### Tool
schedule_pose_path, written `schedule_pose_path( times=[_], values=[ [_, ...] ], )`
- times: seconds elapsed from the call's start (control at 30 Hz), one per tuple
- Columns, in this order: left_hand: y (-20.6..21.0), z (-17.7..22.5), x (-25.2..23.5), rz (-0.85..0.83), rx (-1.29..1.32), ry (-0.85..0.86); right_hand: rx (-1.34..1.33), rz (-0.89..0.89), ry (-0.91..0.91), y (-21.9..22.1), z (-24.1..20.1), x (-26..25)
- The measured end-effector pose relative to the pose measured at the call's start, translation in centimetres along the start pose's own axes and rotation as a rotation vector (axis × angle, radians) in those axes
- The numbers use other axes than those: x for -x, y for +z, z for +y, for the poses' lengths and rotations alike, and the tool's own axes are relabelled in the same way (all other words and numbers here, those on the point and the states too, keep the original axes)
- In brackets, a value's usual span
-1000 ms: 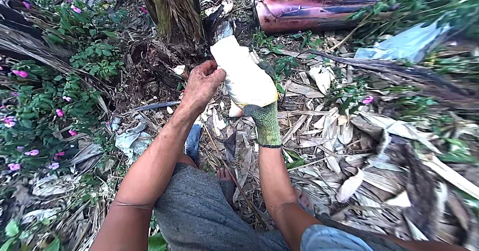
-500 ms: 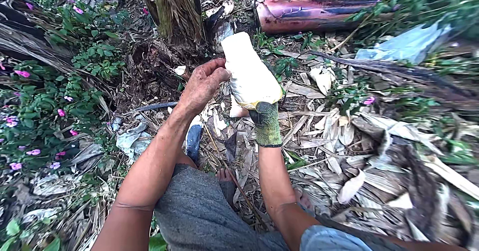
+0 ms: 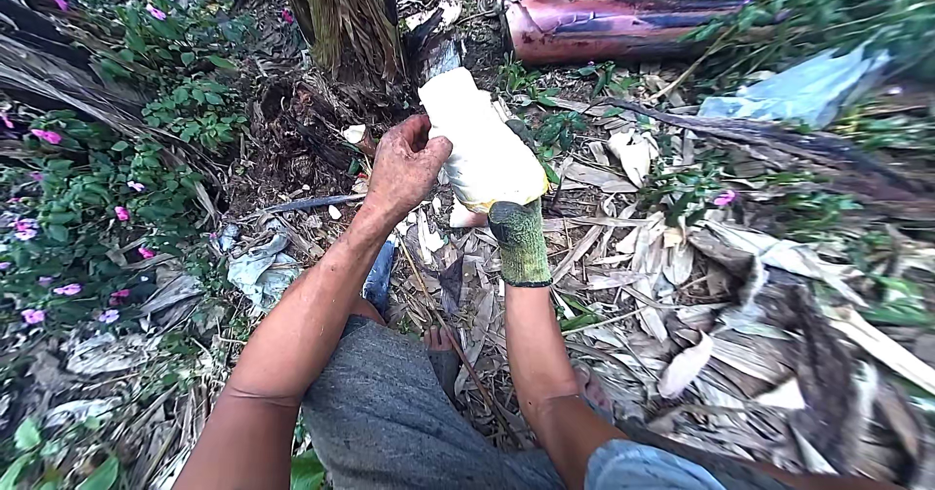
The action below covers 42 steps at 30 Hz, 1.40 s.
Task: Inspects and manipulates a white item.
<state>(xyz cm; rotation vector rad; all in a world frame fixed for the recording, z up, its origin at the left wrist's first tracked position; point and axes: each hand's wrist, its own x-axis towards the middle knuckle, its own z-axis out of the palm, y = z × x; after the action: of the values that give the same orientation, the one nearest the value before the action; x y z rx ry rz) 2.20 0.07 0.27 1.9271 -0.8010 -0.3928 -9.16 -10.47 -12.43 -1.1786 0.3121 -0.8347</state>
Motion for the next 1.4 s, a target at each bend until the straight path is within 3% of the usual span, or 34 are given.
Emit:
schedule_pose_path(
  times=[0.07, 0.17, 0.23, 0.33, 0.6, 0.73, 0.93, 1.17, 1.4],
  values=[
    [0.3, -0.3, -0.1, 0.041, 0.045, 0.005, -0.454, 0.011, 0.027, -1.5, 4.2, 1.5],
    [0.3, 0.2, 0.1, 0.027, 0.117, 0.040, -0.770, -0.023, 0.006, -0.7, 5.3, 1.4],
    [-0.1, 0.9, 0.2, -0.032, 0.135, 0.053, -0.775, -0.081, -0.023, 0.2, 4.2, 0.6],
    [-0.2, 0.8, 0.0, -0.052, 0.130, 0.064, -0.773, -0.130, 0.095, 0.8, 2.2, 0.8],
    [-0.9, 0.1, -0.7, -0.115, 0.236, 0.009, -1.214, -0.429, 0.323, 1.5, 2.0, 0.9],
    [-1.1, 0.3, -0.7, -0.137, 0.222, 0.016, -1.252, -0.389, 0.437, 1.8, 2.1, 1.1],
    [-1.9, -0.7, -1.2, 0.049, -0.200, 0.120, -1.221, -0.378, 0.413, 2.7, 2.1, 1.8],
    [-1.8, 0.9, 0.2, -0.075, 0.135, 0.186, -1.249, -0.385, 0.428, 2.3, 2.2, 1.1],
    [-0.7, 0.8, 0.7, -0.062, 0.278, 0.071, -1.218, -0.403, 0.409, 1.9, 2.0, 1.0]
  ],
)
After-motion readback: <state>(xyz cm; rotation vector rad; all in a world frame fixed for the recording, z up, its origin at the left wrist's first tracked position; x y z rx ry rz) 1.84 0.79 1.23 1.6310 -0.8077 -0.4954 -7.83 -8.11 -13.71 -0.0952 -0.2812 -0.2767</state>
